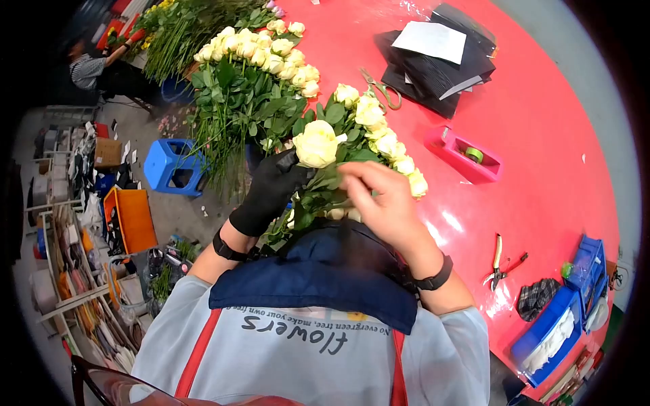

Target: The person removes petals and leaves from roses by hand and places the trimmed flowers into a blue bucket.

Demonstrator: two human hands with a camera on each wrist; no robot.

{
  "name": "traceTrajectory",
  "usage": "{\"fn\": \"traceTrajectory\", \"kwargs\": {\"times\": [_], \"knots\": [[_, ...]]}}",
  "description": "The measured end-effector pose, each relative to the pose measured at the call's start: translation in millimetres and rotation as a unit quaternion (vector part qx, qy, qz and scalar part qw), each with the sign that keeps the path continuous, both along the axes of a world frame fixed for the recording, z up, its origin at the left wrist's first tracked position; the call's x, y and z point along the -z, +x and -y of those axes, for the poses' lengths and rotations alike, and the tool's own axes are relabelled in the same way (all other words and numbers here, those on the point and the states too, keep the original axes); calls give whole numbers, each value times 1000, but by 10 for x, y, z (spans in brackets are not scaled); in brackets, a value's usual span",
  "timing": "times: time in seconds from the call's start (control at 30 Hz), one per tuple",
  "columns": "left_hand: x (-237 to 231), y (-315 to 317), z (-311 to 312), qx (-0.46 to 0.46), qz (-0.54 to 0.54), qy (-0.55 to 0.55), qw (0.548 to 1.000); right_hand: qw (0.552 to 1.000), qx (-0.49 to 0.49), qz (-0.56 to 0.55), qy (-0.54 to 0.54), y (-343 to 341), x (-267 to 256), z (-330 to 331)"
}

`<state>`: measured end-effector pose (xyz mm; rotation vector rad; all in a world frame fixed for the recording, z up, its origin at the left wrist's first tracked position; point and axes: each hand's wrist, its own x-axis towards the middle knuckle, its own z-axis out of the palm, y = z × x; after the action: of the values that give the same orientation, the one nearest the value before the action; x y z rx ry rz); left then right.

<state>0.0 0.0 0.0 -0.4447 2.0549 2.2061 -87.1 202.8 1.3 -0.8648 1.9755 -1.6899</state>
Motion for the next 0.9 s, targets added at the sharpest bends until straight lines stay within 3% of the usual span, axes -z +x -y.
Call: {"fn": "traceTrajectory", "kwargs": {"times": [0.07,0.13,0.2,0.27,0.37,0.53,0.9], "knots": [[-43,18,-12,-31,20,64,997,996,57,54,-38,-38,-56,-19],[-115,48,-46,-9,-31,19,999,993,79,52,-64,-66,-97,-40],[-114,45,-33,-5,-31,51,998,991,89,32,-92,-126,-59,-39],[-10,35,9,-19,23,162,986,992,91,4,-91,-143,-109,-40],[2,5,27,24,15,204,979,991,91,-16,-100,-163,-142,-17],[-203,-24,-143,-10,43,181,982,989,90,-49,-103,-186,-156,5],[-189,-51,-242,-12,35,116,993,979,70,-172,-90,-255,-201,4]]}}
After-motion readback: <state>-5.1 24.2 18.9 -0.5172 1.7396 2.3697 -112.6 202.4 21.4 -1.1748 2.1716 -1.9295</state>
